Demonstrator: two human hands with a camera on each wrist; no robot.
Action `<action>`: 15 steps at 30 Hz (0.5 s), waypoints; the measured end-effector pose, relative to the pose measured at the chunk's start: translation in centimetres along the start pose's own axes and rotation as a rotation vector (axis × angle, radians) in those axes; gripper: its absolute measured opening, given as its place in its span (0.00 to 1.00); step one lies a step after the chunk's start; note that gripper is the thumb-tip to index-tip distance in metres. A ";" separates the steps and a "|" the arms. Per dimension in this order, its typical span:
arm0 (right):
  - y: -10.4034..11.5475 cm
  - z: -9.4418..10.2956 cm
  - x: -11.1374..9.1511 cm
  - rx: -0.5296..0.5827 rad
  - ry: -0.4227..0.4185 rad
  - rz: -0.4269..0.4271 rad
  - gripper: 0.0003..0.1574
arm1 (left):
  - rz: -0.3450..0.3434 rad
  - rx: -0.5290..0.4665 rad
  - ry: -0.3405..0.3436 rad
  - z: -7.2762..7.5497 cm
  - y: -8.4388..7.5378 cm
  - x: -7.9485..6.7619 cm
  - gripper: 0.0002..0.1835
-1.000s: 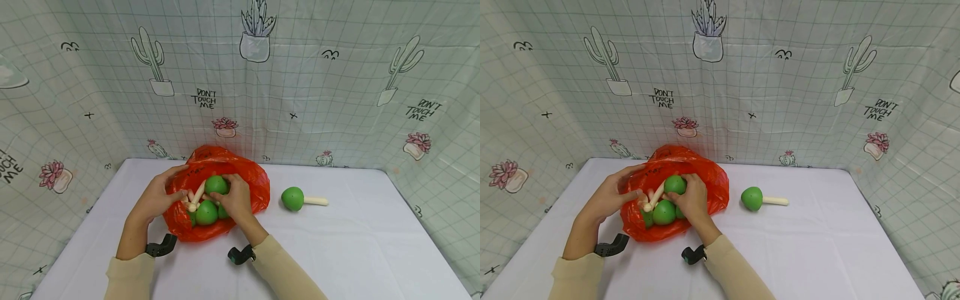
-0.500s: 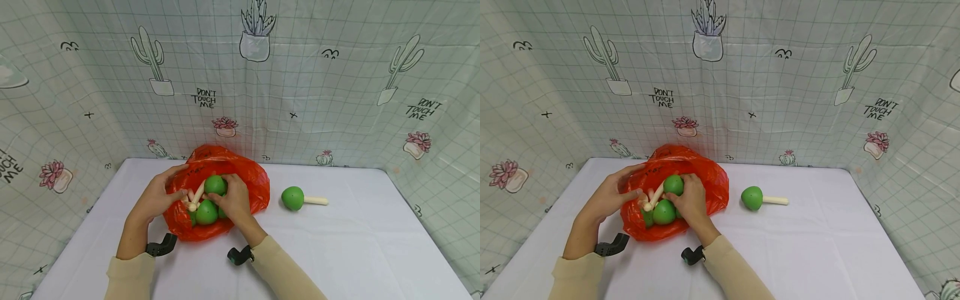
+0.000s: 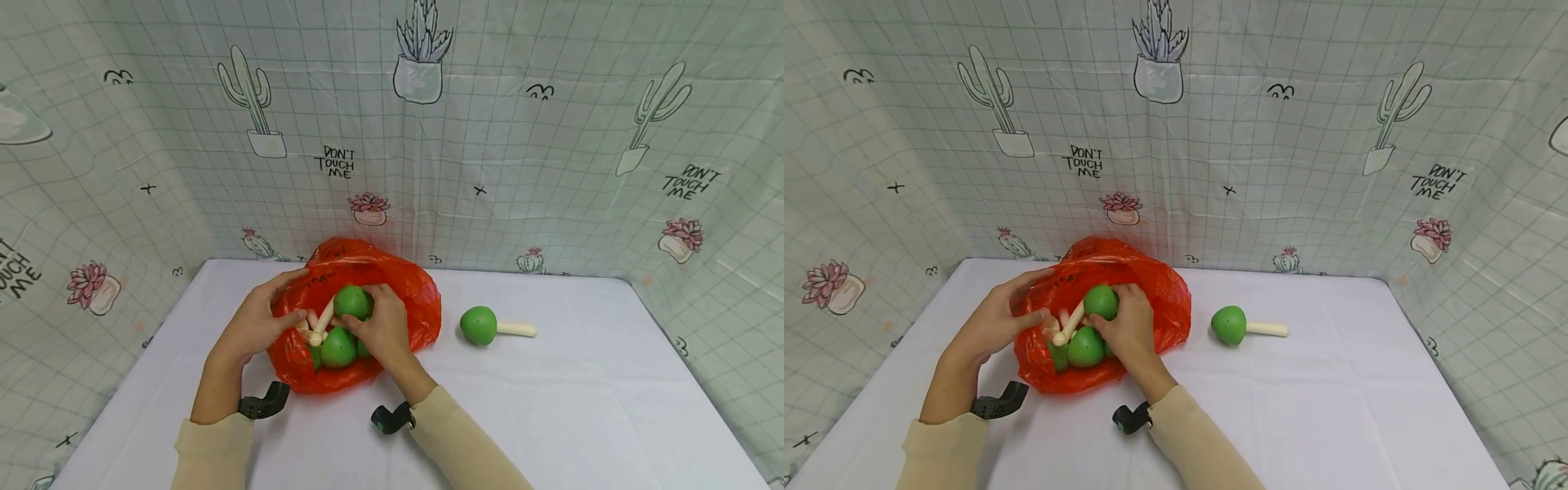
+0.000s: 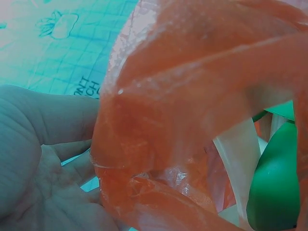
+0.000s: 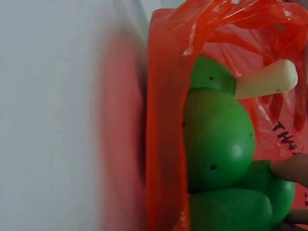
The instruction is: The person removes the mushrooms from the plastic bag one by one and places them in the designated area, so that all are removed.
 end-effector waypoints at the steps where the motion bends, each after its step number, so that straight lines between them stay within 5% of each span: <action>1: 0.0 0.1 0.0 0.006 0.002 -0.004 0.35 | 0.001 0.001 0.000 0.0 0.0 0.0 0.36; 15: 1.0 2.1 -0.3 0.161 -0.030 0.016 0.35 | 0.023 0.016 -0.003 0.1 -0.1 -0.1 0.37</action>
Point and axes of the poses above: each hand's wrist, its own x-axis towards the middle knuckle, its own z-axis out of the back of the hand, y = z × x, the point moved 7 cm from there along x, towards the middle knuckle, and after that the axes turned 8 degrees about -x, right-handed, at the moved point
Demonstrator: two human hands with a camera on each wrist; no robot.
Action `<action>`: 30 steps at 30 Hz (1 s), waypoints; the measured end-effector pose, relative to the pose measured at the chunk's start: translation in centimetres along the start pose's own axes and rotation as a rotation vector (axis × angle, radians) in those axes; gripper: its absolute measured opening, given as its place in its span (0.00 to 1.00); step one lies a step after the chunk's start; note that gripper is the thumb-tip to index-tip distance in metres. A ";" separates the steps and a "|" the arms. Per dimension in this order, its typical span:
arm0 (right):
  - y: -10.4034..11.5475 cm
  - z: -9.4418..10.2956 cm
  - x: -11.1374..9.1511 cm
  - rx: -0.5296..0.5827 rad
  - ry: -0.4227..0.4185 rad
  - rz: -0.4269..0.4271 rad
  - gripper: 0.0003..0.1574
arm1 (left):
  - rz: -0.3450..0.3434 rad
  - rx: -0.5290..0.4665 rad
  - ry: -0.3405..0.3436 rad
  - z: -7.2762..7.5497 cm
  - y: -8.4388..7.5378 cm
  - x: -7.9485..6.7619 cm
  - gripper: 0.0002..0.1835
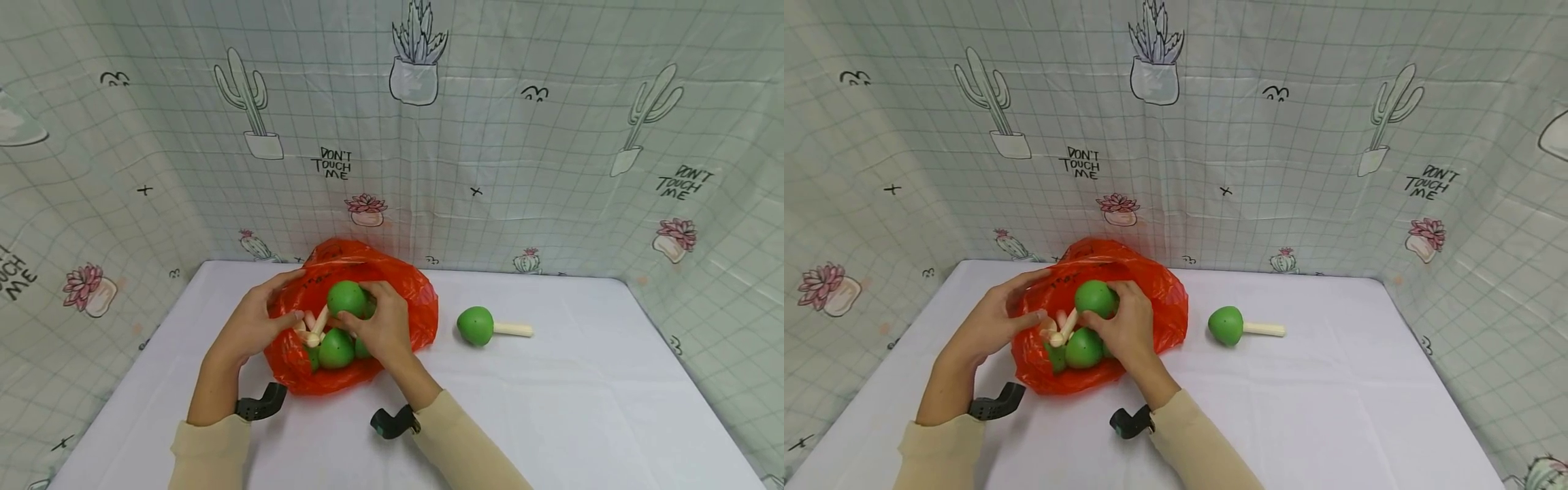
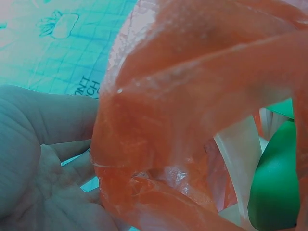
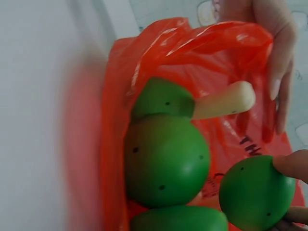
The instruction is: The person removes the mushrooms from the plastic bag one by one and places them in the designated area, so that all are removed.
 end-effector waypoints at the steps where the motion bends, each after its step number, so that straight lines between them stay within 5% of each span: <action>1: 0.1 0.1 0.0 0.012 0.000 0.001 0.35 | -0.001 0.001 0.000 0.0 0.0 0.0 0.37; 15: 2.5 2.9 -0.5 0.177 -0.024 0.060 0.34 | -0.009 -0.001 0.002 -0.1 -0.1 0.0 0.37; 30: 3.9 6.1 -1.3 0.223 -0.004 0.089 0.33 | -0.010 0.009 -0.002 -0.3 -0.3 0.0 0.38</action>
Point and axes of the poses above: each hand's wrist, its own x-axis towards the middle knuckle, its own z-axis out of the back of the hand, y = z × x, the point moved 7 cm from there along x, towards the middle knuckle, and after that the axes turned 8 degrees about -x, right-handed, at the moved point
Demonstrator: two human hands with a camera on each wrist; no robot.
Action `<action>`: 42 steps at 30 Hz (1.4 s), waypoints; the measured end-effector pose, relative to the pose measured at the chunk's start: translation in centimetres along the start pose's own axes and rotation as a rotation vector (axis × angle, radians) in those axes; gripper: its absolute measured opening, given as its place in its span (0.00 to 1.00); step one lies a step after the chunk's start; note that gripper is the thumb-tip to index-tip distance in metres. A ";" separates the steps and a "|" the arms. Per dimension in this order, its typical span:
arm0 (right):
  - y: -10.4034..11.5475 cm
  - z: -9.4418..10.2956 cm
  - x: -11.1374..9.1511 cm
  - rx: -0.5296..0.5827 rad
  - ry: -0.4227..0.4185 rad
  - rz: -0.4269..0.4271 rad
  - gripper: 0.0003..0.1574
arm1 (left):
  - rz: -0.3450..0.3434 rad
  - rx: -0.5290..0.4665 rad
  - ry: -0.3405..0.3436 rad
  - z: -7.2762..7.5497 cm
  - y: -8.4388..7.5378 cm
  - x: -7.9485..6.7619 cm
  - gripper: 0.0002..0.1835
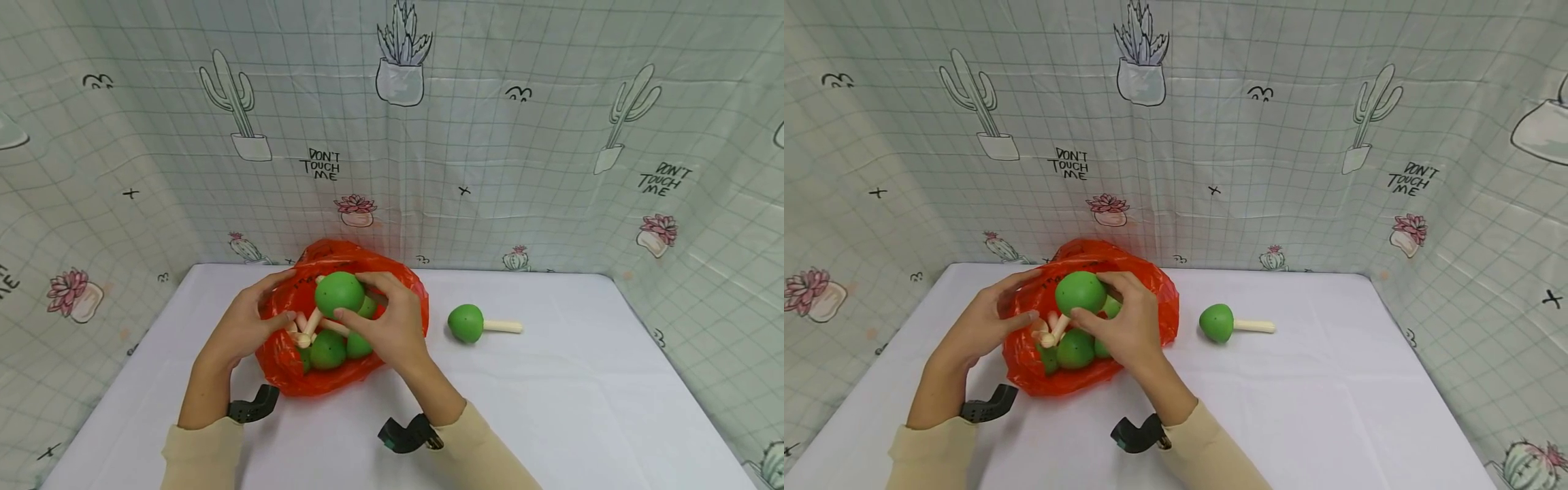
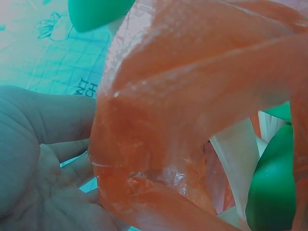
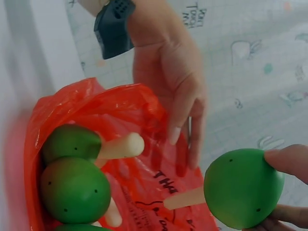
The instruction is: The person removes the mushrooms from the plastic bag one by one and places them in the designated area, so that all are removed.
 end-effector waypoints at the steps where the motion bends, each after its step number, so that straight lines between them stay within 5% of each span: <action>1: 0.0 0.2 -0.1 0.009 0.003 -0.002 0.32 | 0.000 -0.001 0.000 0.0 0.0 0.0 0.38; 16: 0.2 5.3 -0.5 0.187 -0.048 0.035 0.32 | 0.037 0.040 -0.005 -0.1 -0.1 0.1 0.38; 42: -2.7 13.4 -0.8 0.187 -0.197 -0.025 0.33 | 0.021 0.034 -0.001 -0.1 -0.1 0.1 0.38</action>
Point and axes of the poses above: each hand's wrist, its own x-axis towards the middle knuckle, its own z-axis out of the back of the hand, y = z × x, the point moved 7 cm from there along x, towards the middle knuckle, and after that the axes turned 8 degrees about -x, right-handed, at the moved point
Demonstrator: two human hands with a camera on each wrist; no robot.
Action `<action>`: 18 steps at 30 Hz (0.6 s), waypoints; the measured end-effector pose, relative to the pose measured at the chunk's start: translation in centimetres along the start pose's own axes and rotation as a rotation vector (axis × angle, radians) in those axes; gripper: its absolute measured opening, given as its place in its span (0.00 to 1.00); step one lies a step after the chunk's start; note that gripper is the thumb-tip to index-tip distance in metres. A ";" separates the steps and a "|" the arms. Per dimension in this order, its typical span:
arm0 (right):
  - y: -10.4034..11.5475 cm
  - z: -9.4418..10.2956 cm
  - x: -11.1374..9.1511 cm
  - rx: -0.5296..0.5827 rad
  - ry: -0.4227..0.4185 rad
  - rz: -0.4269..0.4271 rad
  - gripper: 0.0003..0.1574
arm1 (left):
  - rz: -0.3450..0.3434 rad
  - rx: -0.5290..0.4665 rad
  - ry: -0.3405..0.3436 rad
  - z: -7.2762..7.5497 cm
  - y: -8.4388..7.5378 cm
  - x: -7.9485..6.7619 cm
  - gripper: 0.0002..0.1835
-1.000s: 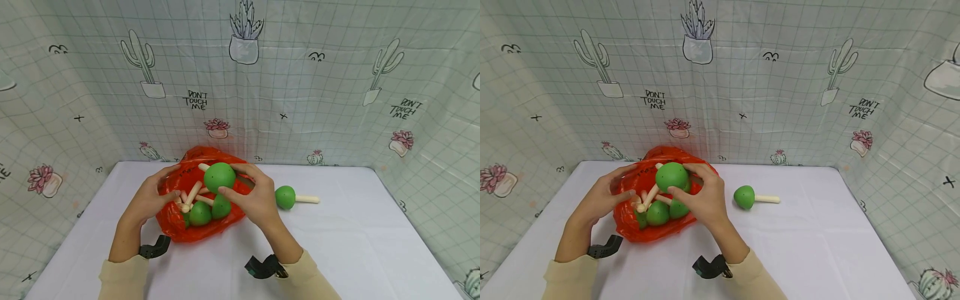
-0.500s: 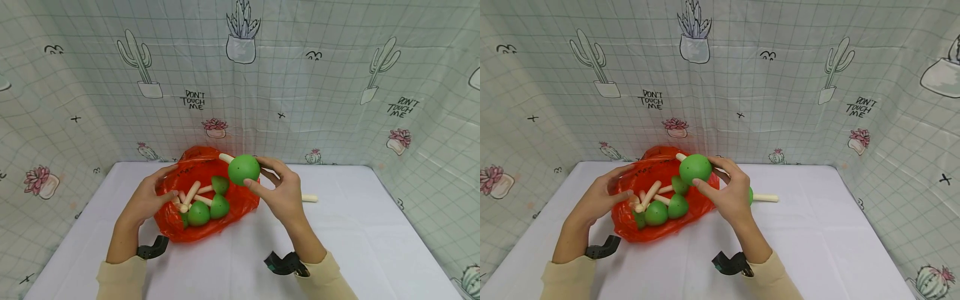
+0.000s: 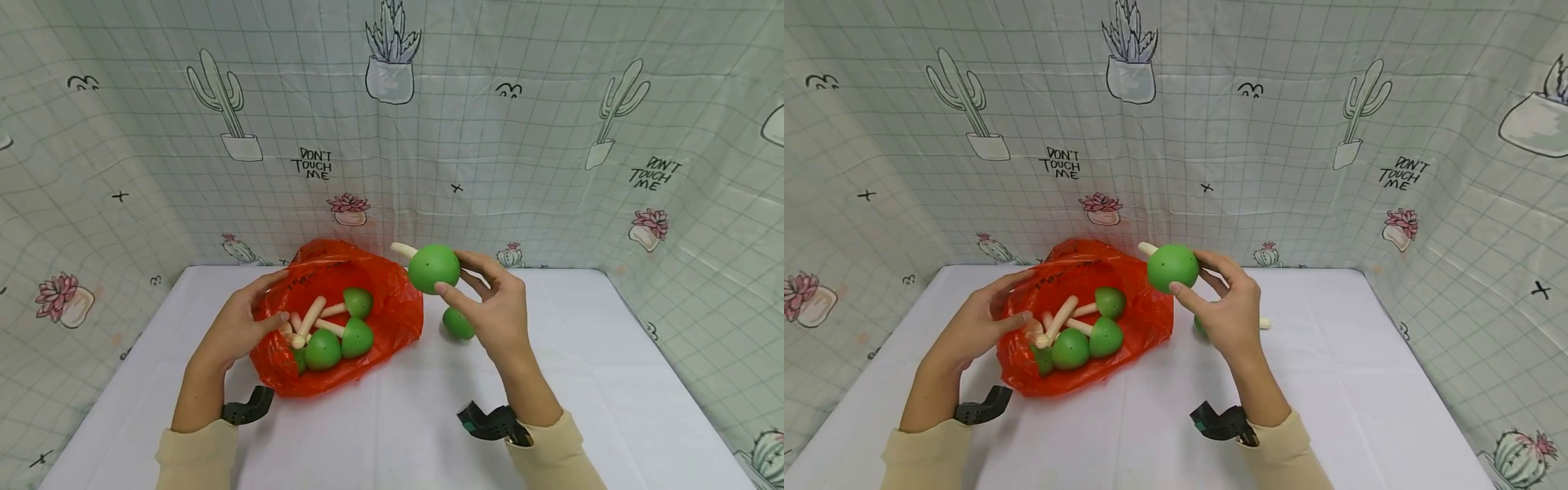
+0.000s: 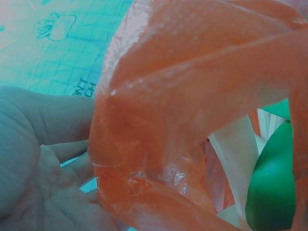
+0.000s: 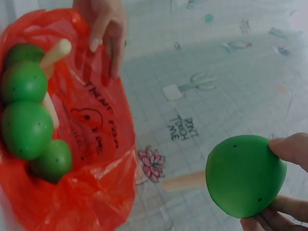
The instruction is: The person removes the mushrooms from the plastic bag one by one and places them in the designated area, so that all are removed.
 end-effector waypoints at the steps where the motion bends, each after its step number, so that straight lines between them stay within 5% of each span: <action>1: -0.2 0.3 0.1 -0.006 -0.006 -0.008 0.32 | 0.000 0.001 0.001 0.0 0.0 0.0 0.38; 18: -5.2 4.9 1.2 -0.062 -0.101 -0.167 0.32 | 0.002 0.000 0.003 -0.1 -0.1 -0.1 0.38</action>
Point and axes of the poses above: each hand's wrist, its own x-axis towards the middle knuckle, its own z-axis out of the back of the hand, y = z × x, the point moved 7 cm from there along x, towards the middle knuckle, and after that the axes turned 8 degrees about -x, right-handed, at the moved point
